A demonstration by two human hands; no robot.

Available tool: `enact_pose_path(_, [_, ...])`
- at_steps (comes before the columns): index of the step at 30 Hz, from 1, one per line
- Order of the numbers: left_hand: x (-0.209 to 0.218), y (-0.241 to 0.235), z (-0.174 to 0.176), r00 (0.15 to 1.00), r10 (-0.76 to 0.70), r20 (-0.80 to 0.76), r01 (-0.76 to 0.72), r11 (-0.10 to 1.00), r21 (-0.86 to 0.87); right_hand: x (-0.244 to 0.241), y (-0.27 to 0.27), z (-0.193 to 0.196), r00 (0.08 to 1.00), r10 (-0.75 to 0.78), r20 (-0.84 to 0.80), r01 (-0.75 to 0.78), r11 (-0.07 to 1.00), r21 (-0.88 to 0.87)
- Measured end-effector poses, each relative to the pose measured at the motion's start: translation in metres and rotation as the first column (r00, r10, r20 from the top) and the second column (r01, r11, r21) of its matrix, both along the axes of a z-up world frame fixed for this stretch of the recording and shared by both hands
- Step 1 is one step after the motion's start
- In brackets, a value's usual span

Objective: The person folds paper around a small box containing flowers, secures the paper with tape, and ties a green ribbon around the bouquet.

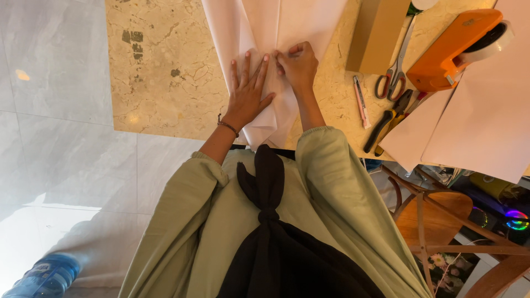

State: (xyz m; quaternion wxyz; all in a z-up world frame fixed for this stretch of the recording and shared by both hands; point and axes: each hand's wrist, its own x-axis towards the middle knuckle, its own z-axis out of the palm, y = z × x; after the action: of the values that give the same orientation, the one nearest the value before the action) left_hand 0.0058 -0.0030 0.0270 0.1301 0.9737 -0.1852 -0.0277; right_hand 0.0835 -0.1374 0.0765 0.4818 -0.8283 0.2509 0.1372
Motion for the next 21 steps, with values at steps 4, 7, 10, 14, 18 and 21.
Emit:
enact_pose_path(4, [0.001,0.000,0.006,1.000,0.003,-0.028,-0.003,1.000,0.003,0.002,0.000,0.000,0.998,0.043,-0.053,-0.050,0.987,-0.154])
enact_pose_path(7, [0.003,0.000,0.006,1.000,0.007,-0.003,-0.007,0.999,-0.034,0.001,-0.005,-0.004,0.988,0.153,-0.006,-0.148,0.946,-0.288])
enact_pose_path(10, [-0.001,0.001,0.008,0.999,0.007,-0.046,-0.009,0.999,-0.038,-0.007,-0.007,-0.005,0.982,0.184,-0.039,-0.188,0.951,-0.245])
enact_pose_path(14, [0.000,0.000,0.007,1.000,0.004,0.011,-0.004,1.000,-0.030,-0.021,-0.029,-0.002,0.960,0.280,-0.010,-0.280,0.957,-0.074])
enact_pose_path(18, [0.000,-0.002,-0.003,0.979,0.018,-0.204,-0.050,0.987,-0.152,-0.046,-0.075,-0.017,0.944,0.155,0.290,-0.142,0.988,-0.067])
enact_pose_path(21, [0.000,-0.002,-0.006,0.977,0.012,-0.213,-0.049,0.985,-0.166,-0.077,-0.107,-0.022,0.942,0.004,0.335,0.019,0.998,-0.063])
